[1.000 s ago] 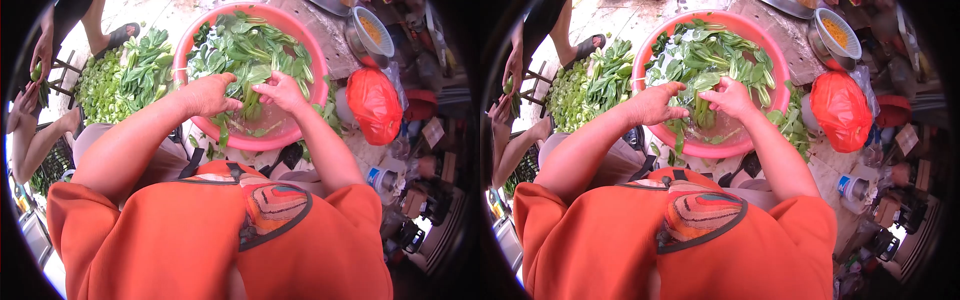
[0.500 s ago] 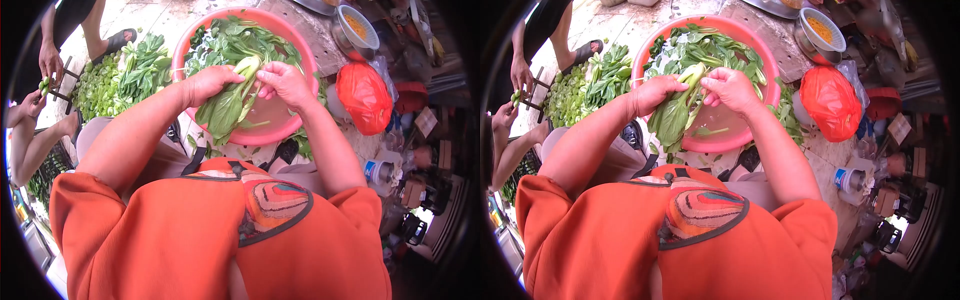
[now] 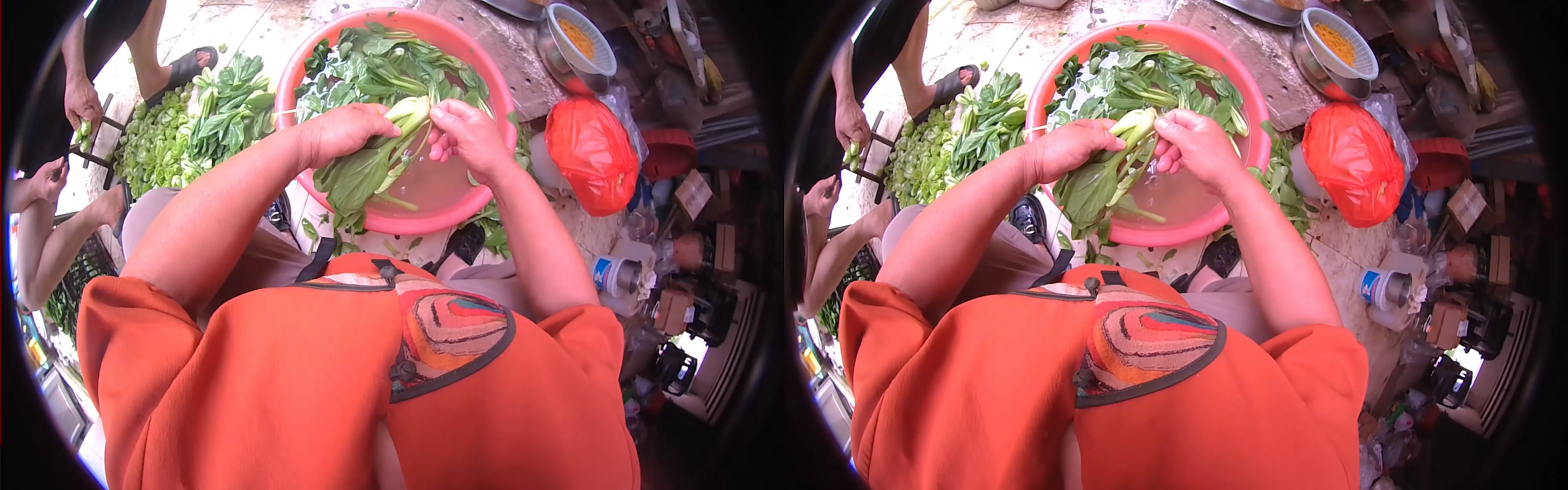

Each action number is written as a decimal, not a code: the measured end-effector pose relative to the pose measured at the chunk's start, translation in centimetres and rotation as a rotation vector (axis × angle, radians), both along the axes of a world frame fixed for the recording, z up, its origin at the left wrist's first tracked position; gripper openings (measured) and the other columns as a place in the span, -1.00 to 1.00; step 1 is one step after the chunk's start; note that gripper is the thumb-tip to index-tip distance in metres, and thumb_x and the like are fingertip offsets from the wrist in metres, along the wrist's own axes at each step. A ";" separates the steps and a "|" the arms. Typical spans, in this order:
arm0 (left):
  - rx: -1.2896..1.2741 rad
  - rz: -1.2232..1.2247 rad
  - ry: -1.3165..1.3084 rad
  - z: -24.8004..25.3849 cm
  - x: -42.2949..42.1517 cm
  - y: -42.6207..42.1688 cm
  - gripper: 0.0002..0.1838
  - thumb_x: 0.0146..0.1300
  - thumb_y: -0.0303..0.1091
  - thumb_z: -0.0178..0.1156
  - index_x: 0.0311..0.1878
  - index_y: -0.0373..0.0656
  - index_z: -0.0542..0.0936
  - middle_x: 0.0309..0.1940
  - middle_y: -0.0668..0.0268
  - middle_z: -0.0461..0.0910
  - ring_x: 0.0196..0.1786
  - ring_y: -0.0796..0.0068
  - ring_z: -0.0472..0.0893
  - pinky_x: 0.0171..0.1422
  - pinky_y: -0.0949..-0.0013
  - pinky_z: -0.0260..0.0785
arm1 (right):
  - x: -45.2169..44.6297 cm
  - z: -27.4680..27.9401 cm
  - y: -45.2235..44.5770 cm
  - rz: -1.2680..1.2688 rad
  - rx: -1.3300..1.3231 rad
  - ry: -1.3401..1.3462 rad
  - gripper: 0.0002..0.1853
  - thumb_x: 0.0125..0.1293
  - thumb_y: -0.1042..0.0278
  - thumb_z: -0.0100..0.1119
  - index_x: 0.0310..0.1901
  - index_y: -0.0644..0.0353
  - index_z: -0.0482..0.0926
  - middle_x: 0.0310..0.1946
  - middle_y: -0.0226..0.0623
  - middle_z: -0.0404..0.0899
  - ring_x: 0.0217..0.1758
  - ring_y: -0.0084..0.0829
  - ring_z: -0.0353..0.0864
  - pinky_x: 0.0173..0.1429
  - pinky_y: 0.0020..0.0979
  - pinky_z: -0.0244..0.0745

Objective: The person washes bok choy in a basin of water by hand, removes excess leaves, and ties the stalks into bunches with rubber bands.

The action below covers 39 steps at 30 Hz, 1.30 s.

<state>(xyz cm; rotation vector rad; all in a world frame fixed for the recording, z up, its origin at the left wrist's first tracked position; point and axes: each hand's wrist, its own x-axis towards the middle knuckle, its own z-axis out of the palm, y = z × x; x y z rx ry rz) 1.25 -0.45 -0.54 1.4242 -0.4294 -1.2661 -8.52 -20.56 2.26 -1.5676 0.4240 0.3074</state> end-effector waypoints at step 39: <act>-0.123 0.454 0.357 0.9 3.5 0.0 -0.57 0.34 -0.15 -0.06 0.13 -0.27 0.41 -0.18 0.03 0.63 -0.17 0.13 0.65 0.07 0.07 0.50 | -3.6 3.8 -5.5 -0.104 -0.035 0.041 -0.87 0.22 0.31 0.24 -0.38 0.15 0.54 -0.52 -0.45 0.55 -0.59 -0.65 0.52 -0.54 -0.61 0.38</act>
